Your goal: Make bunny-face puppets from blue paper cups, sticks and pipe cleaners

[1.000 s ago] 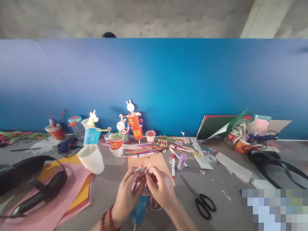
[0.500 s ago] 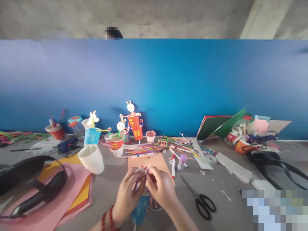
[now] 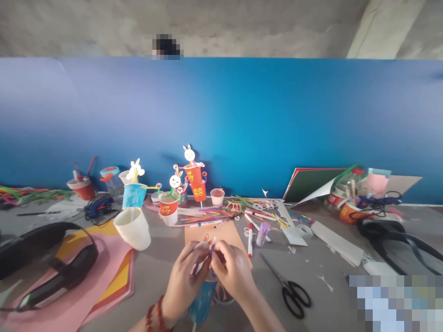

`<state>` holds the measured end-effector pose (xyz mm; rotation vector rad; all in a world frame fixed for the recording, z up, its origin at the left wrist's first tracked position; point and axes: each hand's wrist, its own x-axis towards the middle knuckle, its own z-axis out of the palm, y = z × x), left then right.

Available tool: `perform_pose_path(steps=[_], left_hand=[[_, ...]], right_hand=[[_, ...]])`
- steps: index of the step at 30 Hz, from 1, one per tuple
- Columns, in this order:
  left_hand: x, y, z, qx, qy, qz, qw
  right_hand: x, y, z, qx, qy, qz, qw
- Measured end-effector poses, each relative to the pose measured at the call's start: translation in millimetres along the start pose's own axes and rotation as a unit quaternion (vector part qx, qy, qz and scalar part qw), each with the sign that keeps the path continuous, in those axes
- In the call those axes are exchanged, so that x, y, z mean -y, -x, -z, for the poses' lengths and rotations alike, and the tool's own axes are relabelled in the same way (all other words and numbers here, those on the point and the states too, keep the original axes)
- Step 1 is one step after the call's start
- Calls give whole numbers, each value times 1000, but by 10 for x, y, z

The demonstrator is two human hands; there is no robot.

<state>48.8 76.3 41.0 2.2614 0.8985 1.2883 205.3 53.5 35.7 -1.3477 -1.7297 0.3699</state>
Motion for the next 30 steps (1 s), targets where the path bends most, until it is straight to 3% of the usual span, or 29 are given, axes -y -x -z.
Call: perform_pose_path(steps=[8,12,17,22,26,30], left_hand=[[-20,-19,4,10,68,54,996],[11,-48,34,-11,88,103,991],[143,-56,52,-53,140,160,976],[201,-41,13,-44,227,197,953],[196,-38,-10,-36,253,213,943],[185,-47,-1,-35,245,215,945]], right_hand=[[-19,7,-4,-8,1,-21,1000],[-47,12,32,-13,-1,-28,1000],[-210,-13,128,-37,49,-89,994],[-381,-62,170,-50,72,-133,987],[-323,-82,138,-27,3,-118,993],[-160,-65,86,27,-209,-116,971]])
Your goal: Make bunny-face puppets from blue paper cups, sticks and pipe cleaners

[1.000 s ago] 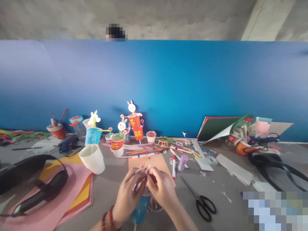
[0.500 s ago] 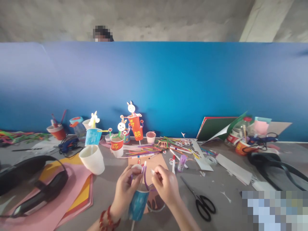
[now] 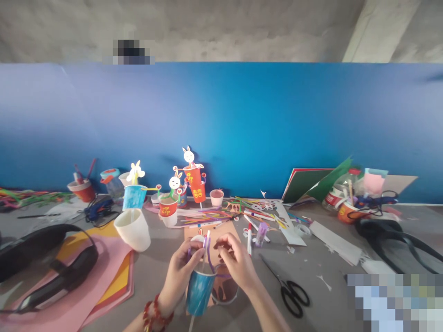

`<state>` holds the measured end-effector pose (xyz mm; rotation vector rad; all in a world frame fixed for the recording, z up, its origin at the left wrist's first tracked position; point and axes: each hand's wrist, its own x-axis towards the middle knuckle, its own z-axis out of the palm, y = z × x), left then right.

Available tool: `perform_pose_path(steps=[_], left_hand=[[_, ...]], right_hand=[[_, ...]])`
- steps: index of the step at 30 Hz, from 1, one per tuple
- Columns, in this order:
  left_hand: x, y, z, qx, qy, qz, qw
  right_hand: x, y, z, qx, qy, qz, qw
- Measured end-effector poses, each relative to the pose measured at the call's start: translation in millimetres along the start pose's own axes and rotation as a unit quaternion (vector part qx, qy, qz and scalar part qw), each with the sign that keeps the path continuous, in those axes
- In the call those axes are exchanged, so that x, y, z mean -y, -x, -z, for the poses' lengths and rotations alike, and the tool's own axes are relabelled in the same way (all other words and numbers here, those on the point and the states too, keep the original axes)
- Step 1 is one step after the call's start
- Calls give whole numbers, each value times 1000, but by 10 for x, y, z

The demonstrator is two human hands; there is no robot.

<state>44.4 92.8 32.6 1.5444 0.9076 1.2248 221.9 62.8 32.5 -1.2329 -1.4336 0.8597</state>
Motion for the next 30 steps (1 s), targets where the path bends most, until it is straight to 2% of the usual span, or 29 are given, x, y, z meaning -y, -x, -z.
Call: perform_pose_path(steps=[3,5,9,13,20,27,30], left_hand=[[-24,7,0,6,-2,-4,1000],[-40,18,-3,10,-2,-13,1000],[-64,43,-15,24,-1,-31,999],[-90,65,-31,64,11,-40,997],[-128,93,-58,117,55,-46,991],[-59,81,-70,125,112,10,986],[-19,90,-72,104,107,19,989]], right_hand=[[65,41,-54,55,-105,-18,993],[79,48,-70,65,-160,-40,984],[60,15,-77,28,-259,-96,961],[56,-8,-83,6,-296,-101,950],[56,0,-92,-20,-276,-90,957],[26,-4,-61,-47,-265,-97,958],[23,6,-92,-47,-257,-101,960]])
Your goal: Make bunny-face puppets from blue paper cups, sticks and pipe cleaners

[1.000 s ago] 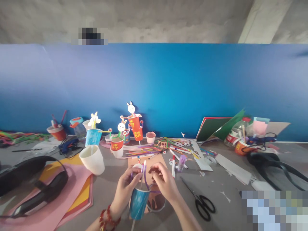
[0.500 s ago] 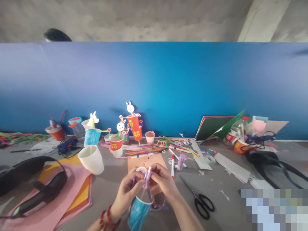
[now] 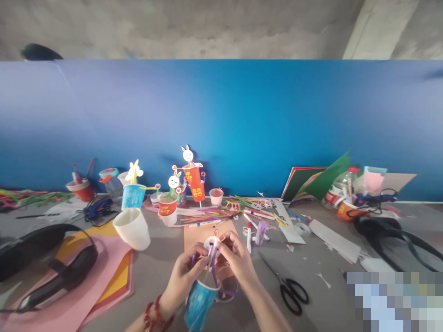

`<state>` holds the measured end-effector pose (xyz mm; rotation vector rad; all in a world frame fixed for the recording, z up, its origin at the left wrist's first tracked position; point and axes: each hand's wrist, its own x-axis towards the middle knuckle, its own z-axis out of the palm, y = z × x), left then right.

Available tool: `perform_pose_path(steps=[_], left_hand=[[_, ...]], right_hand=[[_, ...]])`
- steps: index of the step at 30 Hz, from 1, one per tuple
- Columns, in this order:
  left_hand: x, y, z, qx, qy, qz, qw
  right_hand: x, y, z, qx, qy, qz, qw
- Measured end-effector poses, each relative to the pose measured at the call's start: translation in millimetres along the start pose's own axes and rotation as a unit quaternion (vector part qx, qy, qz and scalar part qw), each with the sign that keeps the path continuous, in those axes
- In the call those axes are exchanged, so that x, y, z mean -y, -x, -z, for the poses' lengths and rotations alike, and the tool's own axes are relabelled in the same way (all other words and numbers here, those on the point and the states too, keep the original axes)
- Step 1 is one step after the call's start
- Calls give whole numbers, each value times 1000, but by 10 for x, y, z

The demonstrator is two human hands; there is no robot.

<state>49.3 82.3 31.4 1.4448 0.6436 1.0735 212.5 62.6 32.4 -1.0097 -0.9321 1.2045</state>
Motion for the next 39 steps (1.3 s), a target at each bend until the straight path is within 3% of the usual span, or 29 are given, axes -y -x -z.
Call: perform_pose_path(steps=[5,12,16,22,32,39], left_hand=[[15,17,3,-28,40,21,999],[32,1,13,-49,136,85,986],[39,-6,10,-46,118,88,988],[-22,-6,14,-51,57,93,993],[-65,-3,4,-36,69,112,991],[-31,-5,-3,-43,84,116,989]], right_hand=[[-32,-15,-11,-13,-6,-11,1000],[63,-87,198,-115,10,70,991],[74,-49,172,-61,-26,52,996],[116,40,45,21,26,26,999],[122,42,47,32,47,8,998],[97,-7,112,16,52,31,998]])
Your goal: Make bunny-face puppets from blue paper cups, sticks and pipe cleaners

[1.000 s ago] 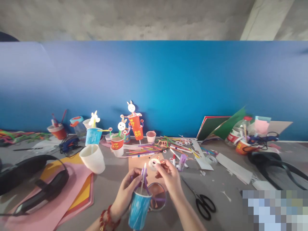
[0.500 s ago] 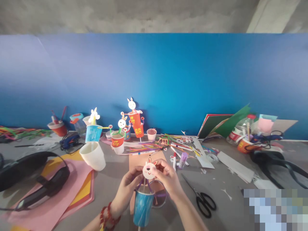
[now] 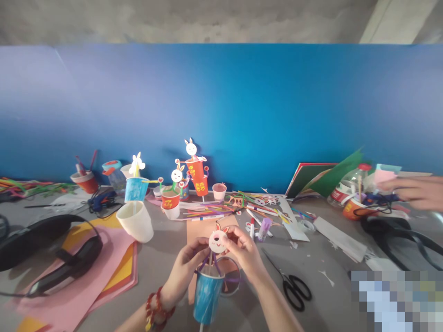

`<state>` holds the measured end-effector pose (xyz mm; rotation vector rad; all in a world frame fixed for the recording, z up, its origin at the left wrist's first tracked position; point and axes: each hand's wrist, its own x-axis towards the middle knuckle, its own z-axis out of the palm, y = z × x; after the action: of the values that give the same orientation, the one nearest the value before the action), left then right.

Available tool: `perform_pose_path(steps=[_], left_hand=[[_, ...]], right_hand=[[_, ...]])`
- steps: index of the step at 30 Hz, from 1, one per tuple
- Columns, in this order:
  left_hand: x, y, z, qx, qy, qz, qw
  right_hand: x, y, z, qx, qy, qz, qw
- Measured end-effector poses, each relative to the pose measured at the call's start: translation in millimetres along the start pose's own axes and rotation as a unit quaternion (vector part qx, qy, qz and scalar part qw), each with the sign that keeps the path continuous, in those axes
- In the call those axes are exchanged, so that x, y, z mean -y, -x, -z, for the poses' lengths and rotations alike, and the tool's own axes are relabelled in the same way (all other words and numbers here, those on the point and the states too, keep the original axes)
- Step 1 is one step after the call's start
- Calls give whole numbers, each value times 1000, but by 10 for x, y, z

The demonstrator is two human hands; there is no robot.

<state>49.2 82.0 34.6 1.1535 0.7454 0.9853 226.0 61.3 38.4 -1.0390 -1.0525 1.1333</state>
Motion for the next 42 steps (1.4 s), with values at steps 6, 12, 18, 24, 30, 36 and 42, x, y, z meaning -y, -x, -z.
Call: perform_pose_path(steps=[6,12,18,24,30,36,42], left_hand=[[-15,-6,-9,9,6,5,1000],[-8,-14,-15,6,0,-2,1000],[-13,0,-18,4,-7,3,1000],[12,-10,-15,1,11,0,1000],[54,-27,0,4,9,0,1000],[50,-20,-9,8,23,-2,1000],[44,-15,-19,12,17,-1,1000]], right_hand=[[-3,-23,12,-37,8,31,999],[61,-8,-100,-23,55,29,998],[39,-36,-126,-18,60,47,997],[10,-48,-105,-20,60,49,997],[20,-43,-127,-18,35,41,998],[-11,-62,-122,-20,32,37,999],[-29,-72,-118,-18,36,40,998]])
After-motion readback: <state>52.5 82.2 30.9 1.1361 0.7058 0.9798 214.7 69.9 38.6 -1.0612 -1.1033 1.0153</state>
